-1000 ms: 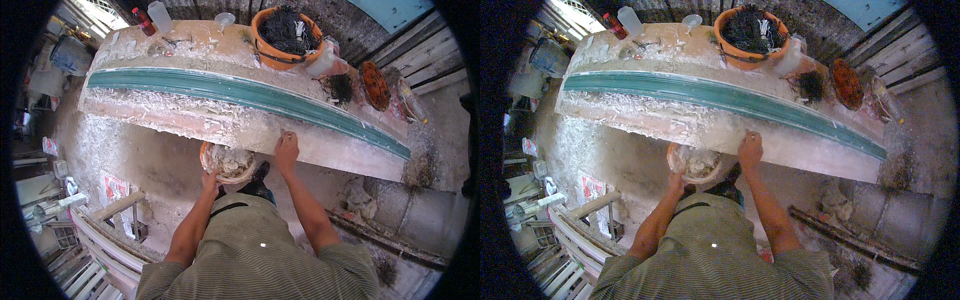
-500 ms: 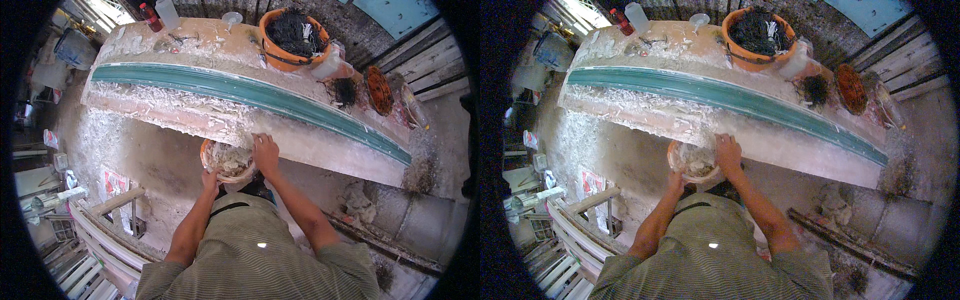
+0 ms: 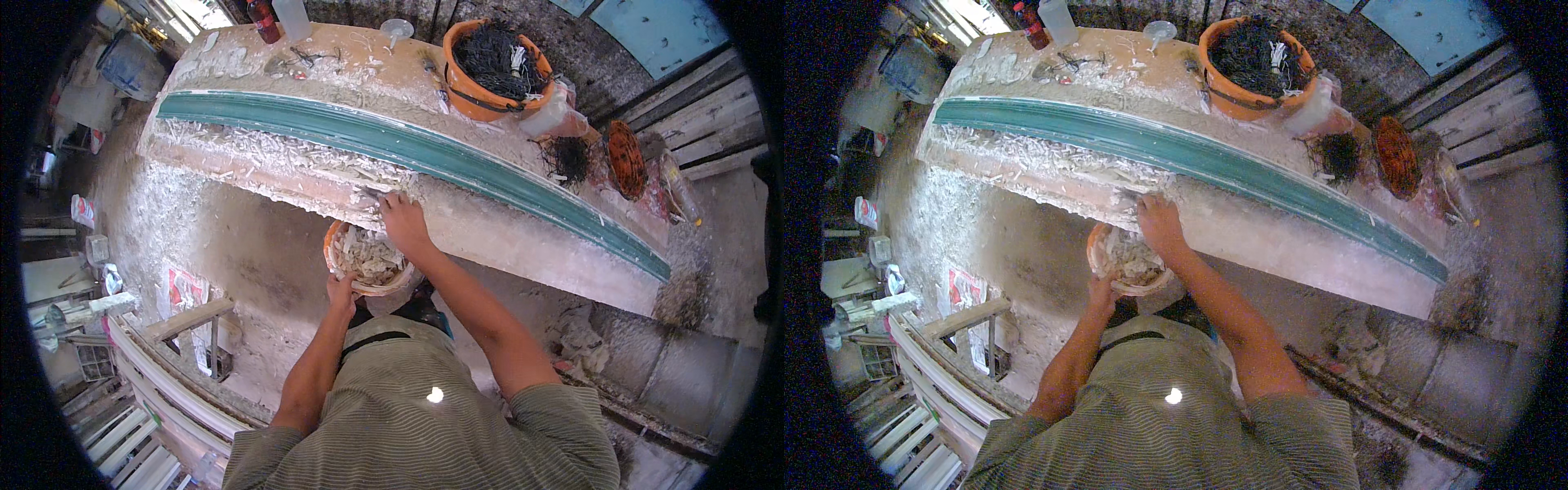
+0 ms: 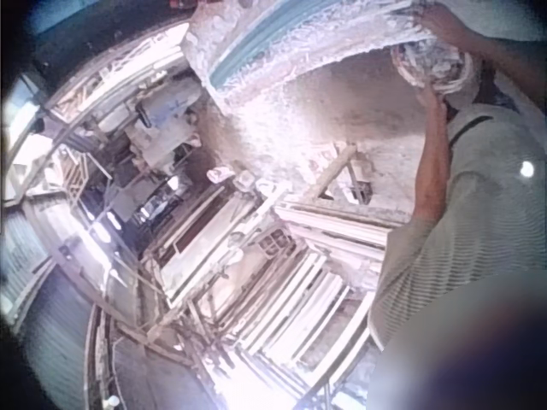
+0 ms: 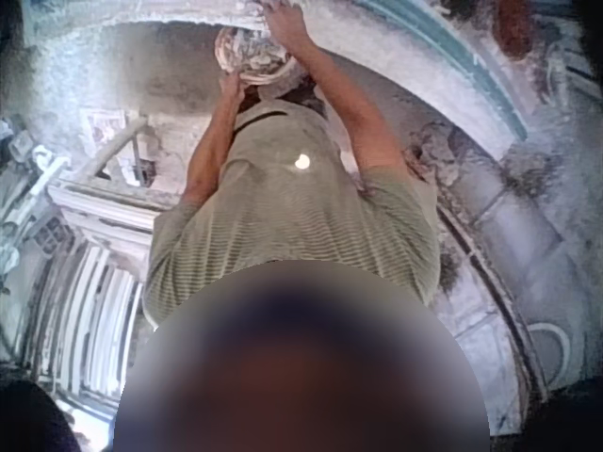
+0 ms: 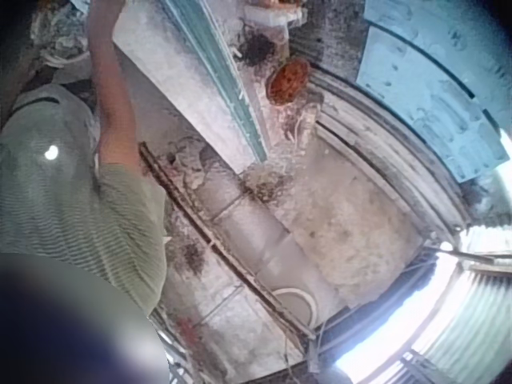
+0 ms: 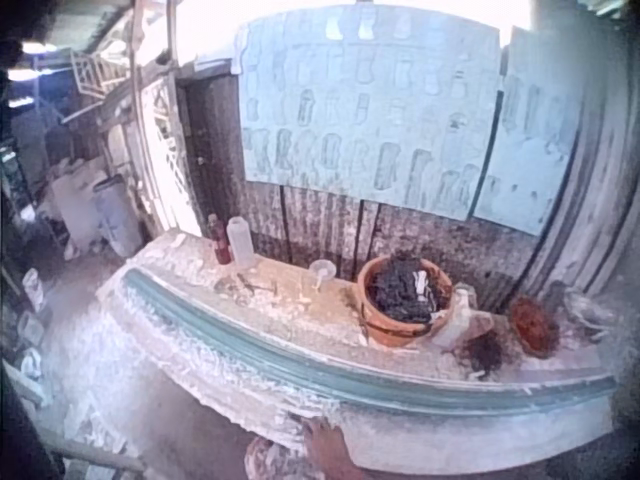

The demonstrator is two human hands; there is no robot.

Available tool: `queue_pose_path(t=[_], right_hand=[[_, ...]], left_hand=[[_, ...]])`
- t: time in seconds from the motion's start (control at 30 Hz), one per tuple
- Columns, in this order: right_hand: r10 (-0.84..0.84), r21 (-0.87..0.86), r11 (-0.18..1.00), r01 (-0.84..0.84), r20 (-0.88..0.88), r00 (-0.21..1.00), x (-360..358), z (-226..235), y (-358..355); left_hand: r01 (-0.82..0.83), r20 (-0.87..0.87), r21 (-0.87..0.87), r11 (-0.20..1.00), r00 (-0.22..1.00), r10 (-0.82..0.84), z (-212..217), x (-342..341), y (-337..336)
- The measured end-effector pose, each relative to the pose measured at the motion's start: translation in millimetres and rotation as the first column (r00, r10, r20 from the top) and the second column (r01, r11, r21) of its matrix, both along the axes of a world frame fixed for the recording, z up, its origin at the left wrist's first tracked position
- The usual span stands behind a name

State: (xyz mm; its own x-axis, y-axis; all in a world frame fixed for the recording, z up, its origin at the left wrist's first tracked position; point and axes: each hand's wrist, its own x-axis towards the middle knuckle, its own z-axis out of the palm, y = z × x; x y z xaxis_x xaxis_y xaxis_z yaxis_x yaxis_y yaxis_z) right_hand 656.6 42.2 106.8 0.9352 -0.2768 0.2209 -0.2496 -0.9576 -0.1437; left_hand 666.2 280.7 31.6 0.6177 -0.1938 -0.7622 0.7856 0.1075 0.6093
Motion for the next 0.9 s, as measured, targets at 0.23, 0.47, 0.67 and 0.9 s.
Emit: queue_pose_path(t=[0.23, 0.47, 0.67, 0.9], right_hand=[[0.191, 0.182, 0.972, -0.150, -0.239, 0.952, -21.3, 1.7, 1.2], [0.050, 0.070, 0.997, -0.037, -0.189, 0.981, -29.5, -1.4, 3.4], [-0.127, 0.195, 0.966, 0.170, -0.212, 0.969, -72.3, -10.1, 8.8], [0.118, 0.226, 0.972, -0.056, -0.272, 0.955, -114.7, -12.1, 10.3]], left_hand=[[-0.021, 0.057, 0.012, 1.000, 0.998, 0.020, 2.3, 8.0, 10.0], [-0.033, 0.132, 0.082, 0.996, 0.991, 0.022, -19.3, 19.5, 10.5], [-0.011, 0.040, -0.043, 0.999, 0.999, 0.013, -10.1, 15.4, 12.9], [0.048, -0.019, 0.048, 0.998, 0.999, -0.047, -18.6, -0.7, 0.0]])
